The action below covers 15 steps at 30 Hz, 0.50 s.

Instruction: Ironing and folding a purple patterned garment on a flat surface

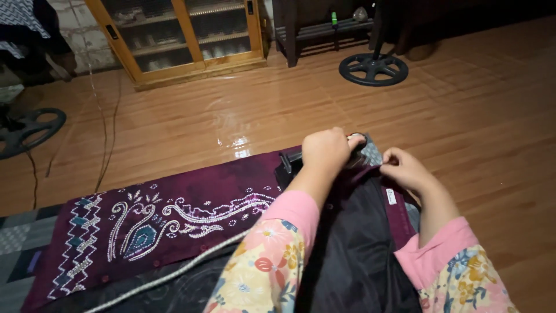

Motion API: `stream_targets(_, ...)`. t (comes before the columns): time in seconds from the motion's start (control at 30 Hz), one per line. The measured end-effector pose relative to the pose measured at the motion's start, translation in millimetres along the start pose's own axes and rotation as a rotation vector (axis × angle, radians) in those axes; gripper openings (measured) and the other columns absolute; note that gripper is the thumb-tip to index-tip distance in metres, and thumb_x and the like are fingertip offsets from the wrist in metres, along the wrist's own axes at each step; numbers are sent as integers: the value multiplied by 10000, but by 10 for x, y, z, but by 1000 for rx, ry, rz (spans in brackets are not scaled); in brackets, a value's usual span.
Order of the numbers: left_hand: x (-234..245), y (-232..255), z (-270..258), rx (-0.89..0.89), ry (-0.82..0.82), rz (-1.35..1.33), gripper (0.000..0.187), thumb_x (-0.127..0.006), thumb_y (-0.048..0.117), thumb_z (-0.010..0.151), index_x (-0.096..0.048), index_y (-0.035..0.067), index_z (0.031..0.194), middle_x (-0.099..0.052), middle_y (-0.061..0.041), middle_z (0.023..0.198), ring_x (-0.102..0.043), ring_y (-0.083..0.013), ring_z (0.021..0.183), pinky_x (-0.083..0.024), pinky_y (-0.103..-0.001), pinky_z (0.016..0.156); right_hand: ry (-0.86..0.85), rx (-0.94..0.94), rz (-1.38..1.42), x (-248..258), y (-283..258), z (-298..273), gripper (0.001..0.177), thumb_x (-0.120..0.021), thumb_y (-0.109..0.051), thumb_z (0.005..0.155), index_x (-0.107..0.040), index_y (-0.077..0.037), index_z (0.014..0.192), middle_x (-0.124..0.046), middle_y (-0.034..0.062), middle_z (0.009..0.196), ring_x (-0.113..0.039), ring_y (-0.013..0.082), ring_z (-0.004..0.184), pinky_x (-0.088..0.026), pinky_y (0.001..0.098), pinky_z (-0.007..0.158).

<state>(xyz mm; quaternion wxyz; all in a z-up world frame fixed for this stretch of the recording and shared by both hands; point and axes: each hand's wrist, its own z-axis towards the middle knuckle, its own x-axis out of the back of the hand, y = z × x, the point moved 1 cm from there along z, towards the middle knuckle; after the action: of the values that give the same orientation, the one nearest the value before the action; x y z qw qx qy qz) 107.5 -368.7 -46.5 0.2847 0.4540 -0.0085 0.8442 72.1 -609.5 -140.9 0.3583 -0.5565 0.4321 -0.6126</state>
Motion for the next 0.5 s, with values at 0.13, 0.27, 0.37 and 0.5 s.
stream_targets(0.13,363,-291,-106,-41,-139,-6,662,-536,728,868,-781,125,751,-739,-125,717,-737,-330,686,-568,-474,577,52,-293,251,46,209,218,342,-457,-286,904,-739,-96,938,-699,31,797,-607,157,708,-482,321,642)
stream_targets(0.27,821,-521,-310,-71,-234,54,700,-510,736,887,-779,101,765,-733,-142,723,-732,-345,695,-567,-481,593,113,-286,-199,-105,-34,197,484,-614,-446,994,-768,12,1024,-706,89,800,-611,187,706,-497,363,643)
stream_targets(0.37,920,-604,-401,-87,-204,62,707,-523,747,869,-775,98,748,-729,-142,703,-725,-344,678,-559,-476,582,-18,-306,-187,-120,-84,140,414,-706,-386,944,-803,10,1016,-674,108,782,-576,206,680,-465,372,617)
stream_targets(0.5,822,-563,-442,-1,-103,74,708,-548,760,837,-764,97,715,-723,-137,680,-721,-327,655,-552,-462,562,-5,-257,-18,80,279,274,249,-722,-219,867,-798,-7,973,-744,62,812,-652,162,724,-504,316,645)
